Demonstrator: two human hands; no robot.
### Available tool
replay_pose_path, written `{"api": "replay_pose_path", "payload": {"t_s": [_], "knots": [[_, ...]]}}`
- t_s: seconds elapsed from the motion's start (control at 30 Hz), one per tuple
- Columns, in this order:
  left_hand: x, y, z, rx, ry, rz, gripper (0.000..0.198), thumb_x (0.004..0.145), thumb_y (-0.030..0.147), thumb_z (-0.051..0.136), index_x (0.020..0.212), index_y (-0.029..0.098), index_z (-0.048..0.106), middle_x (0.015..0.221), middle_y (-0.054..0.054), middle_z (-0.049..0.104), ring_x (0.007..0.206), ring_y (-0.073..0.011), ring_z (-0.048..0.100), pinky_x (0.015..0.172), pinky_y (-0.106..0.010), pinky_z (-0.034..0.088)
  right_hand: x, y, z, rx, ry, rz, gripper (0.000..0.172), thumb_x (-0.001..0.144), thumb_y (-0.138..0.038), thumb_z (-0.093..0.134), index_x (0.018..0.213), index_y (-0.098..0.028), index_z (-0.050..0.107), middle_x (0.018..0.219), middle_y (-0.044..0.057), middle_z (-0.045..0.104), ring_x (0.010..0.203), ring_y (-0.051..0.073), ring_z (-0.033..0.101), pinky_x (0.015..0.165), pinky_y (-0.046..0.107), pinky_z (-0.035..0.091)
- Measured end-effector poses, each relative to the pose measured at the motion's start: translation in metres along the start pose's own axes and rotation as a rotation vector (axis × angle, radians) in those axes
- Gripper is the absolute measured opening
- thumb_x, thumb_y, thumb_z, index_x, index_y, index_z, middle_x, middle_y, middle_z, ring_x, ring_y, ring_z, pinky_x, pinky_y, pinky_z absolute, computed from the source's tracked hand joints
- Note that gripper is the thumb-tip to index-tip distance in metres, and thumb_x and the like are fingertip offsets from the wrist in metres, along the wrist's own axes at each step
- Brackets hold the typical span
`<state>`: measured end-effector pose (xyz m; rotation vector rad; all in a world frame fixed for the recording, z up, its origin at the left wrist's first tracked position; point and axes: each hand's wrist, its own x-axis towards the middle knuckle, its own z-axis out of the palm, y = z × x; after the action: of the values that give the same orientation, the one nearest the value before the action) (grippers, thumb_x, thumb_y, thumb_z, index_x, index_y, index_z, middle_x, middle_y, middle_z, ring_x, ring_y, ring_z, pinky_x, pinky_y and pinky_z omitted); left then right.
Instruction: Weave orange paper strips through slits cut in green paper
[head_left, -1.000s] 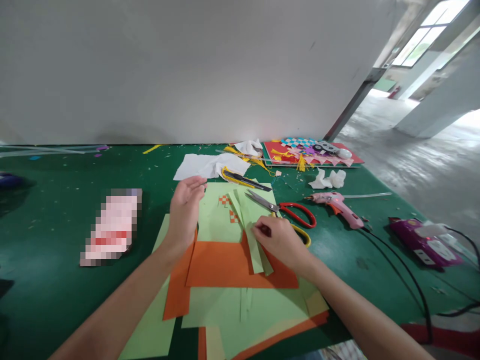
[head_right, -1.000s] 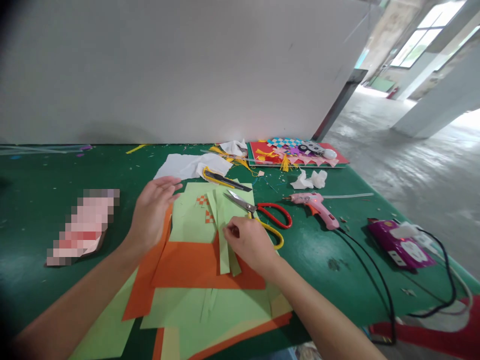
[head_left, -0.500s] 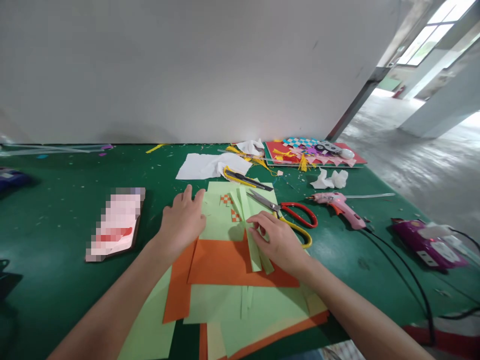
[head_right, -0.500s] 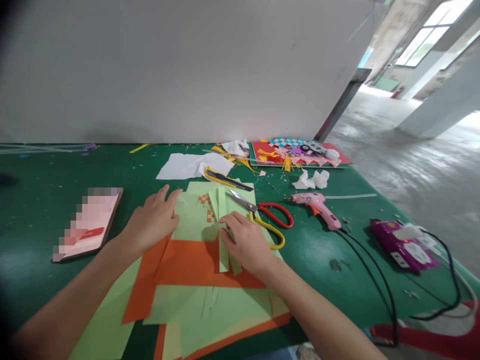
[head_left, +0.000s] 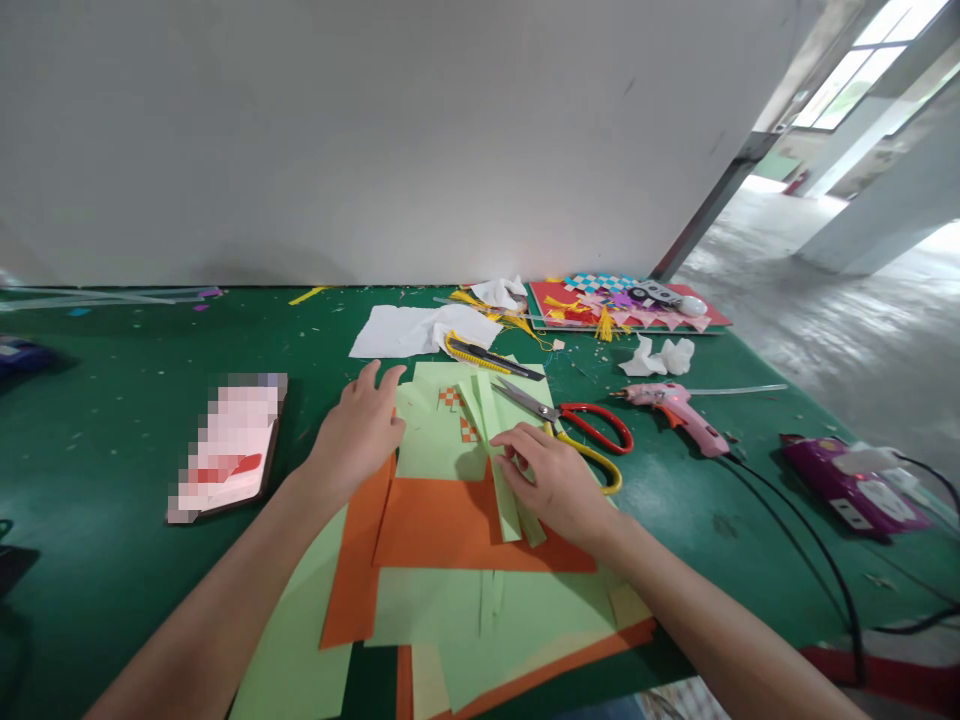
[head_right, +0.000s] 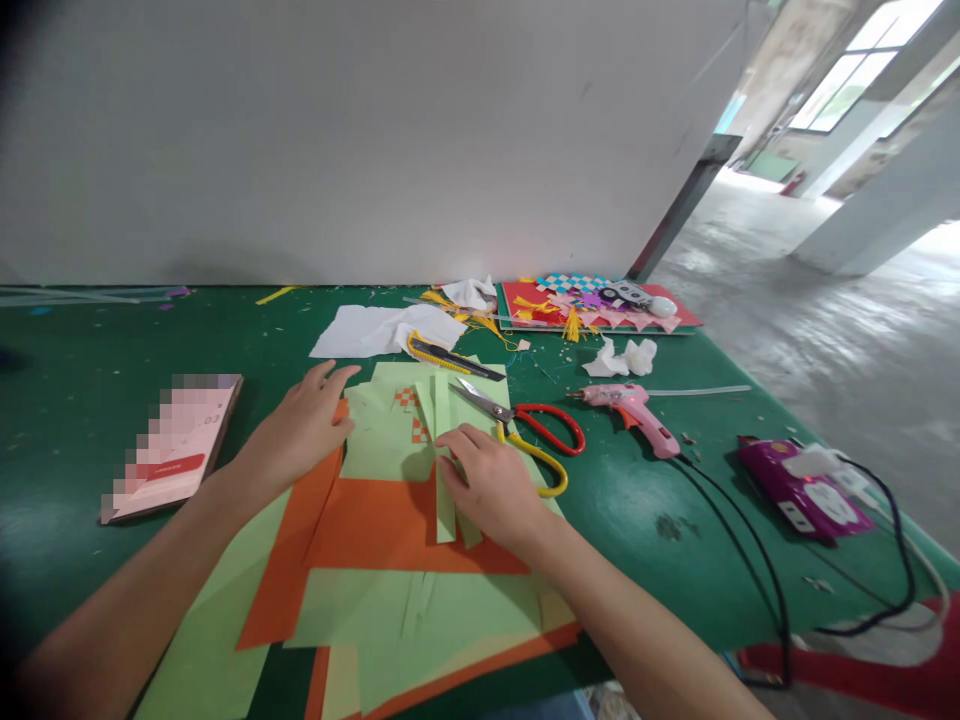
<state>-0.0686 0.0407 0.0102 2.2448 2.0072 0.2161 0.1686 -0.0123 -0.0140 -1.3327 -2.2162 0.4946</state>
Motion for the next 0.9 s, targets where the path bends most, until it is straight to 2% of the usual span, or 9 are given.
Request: {"api": "replay_pose_path", "payload": {"t_s": [0.23,0.43,0.53,0.63,0.7,0.77,0.83,0.9], "knots": [[0.001,-0.001,0.0,-0.054,0.038,0.01,0.065,0.077,0.002,0.042,0.141,0.014,0.039,0.149,-0.019,0.029,0.13,-0.0413,0.039,0.099,-0.05,0.041,0.0,-0.001,-0.001,-0.008,-0.015,0.003,0.015,0.091,-0.018,0.047,0.1,-0.02,0.059,0.095,0.005,0.064,0.072,0.016,0.058,0.065,0.026,0.042],[0.01,-0.011,0.009,-0.333,0.154,0.103,0.069,0.068,-0.001,0.046,0.133,0.022,0.049,0.142,-0.012,0.039,0.129,-0.0339,0.042,0.106,-0.045,0.037,0.001,0.001,0.0,-0.013,-0.006,-0.011,0.016,0.091,-0.018,0.046,0.101,-0.02,0.059,0.096,0.006,0.065,0.074,0.016,0.058,0.067,0.027,0.043],[0.012,-0.007,0.007,-0.587,0.248,0.09,0.059,0.069,0.002,0.052,0.122,0.025,0.059,0.139,-0.009,0.044,0.121,-0.0311,0.051,0.098,-0.039,0.045,0.0,0.001,0.0,0.002,0.003,-0.011,0.017,0.091,-0.017,0.046,0.101,-0.02,0.06,0.096,0.006,0.065,0.076,0.017,0.058,0.069,0.028,0.043],[0.012,0.004,-0.003,-1.017,0.297,0.072,0.044,0.074,0.009,0.062,0.114,0.026,0.063,0.132,-0.007,0.053,0.118,-0.0276,0.055,0.083,-0.03,0.052,-0.001,-0.001,-0.002,0.048,0.033,0.002,0.016,0.091,-0.018,0.046,0.099,-0.019,0.061,0.092,0.006,0.064,0.075,0.016,0.058,0.068,0.028,0.043],[0.01,0.013,-0.01,-1.337,0.284,0.029,0.037,0.072,0.012,0.069,0.106,0.024,0.065,0.125,-0.006,0.058,0.117,-0.0255,0.057,0.084,-0.027,0.051,-0.001,-0.003,-0.003,0.123,0.056,0.023,0.015,0.092,-0.023,0.048,0.098,-0.019,0.062,0.087,0.005,0.063,0.072,0.016,0.057,0.065,0.027,0.043],[0.007,0.023,-0.013,-1.552,0.242,-0.047,0.033,0.068,0.011,0.074,0.098,0.022,0.067,0.119,-0.005,0.062,0.116,-0.0234,0.058,0.088,-0.026,0.05,0.0,-0.006,-0.004,0.245,0.053,0.046,0.018,0.092,-0.03,0.052,0.102,-0.019,0.062,0.084,0.004,0.062,0.069,0.014,0.056,0.061,0.025,0.042],[0.002,0.033,-0.009,-1.667,0.197,-0.08,0.031,0.067,0.01,0.076,0.095,0.022,0.068,0.111,-0.004,0.065,0.115,-0.0213,0.058,0.089,-0.025,0.049,0.001,-0.01,-0.004,0.38,0.025,0.065,0.027,0.09,-0.036,0.056,0.111,-0.02,0.061,0.085,0.003,0.063,0.07,0.014,0.057,0.058,0.024,0.042],[-0.005,0.044,-0.001,-1.712,0.101,-0.113,0.03,0.069,0.013,0.076,0.096,0.022,0.068,0.106,-0.004,0.068,0.115,-0.0212,0.058,0.09,-0.026,0.049,0.003,-0.014,-0.002,0.477,-0.008,0.09,0.027,0.087,-0.037,0.058,0.107,-0.019,0.063,0.085,0.003,0.063,0.071,0.014,0.058,0.058,0.023,0.043]]}}
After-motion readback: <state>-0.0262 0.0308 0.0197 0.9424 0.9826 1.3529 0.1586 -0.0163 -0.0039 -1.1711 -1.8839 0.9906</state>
